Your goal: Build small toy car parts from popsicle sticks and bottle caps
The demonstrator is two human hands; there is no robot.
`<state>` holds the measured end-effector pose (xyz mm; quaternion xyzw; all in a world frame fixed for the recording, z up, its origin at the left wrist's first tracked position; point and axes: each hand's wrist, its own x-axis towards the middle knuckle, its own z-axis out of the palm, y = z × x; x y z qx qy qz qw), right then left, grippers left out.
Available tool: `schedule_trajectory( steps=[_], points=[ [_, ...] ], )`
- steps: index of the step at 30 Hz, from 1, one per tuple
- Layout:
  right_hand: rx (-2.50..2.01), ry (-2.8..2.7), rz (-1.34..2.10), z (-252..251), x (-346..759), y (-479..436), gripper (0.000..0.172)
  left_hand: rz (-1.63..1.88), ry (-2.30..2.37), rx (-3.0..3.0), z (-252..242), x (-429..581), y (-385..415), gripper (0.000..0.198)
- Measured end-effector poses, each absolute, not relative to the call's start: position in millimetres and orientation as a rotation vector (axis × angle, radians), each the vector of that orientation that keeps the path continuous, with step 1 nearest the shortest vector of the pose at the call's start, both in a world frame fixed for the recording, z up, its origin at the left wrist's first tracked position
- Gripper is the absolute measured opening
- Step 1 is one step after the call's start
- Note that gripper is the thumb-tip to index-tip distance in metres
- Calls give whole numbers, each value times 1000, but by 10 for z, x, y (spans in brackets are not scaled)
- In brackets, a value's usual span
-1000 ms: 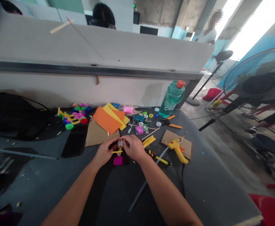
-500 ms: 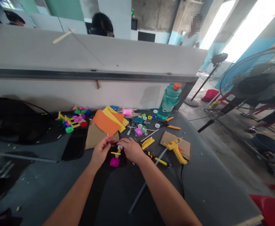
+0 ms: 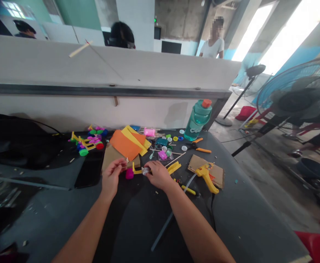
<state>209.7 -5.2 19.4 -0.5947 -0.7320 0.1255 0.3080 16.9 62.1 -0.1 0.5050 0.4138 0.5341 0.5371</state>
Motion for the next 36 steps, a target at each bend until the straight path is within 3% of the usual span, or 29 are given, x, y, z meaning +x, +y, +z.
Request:
schedule_trajectory(
  steps=[8, 15, 23, 36],
  points=[
    [-1567, -1940, 323, 193, 2094, -55, 28, 1054, 1074, 1716, -163, 176, 601, 28],
    [-1475, -1850, 277, 273, 2067, -81, 42, 1014, 1137, 1855, -147, 178, 605, 28],
    [-1366, -1807, 210, 275, 2075, -38, 14, 1027, 1149, 1897, -99, 181, 587, 28],
    [-1369, -1876, 136, 215, 2091, -26, 16, 1000, 1156, 1902, -86, 183, 578, 29]
  ],
)
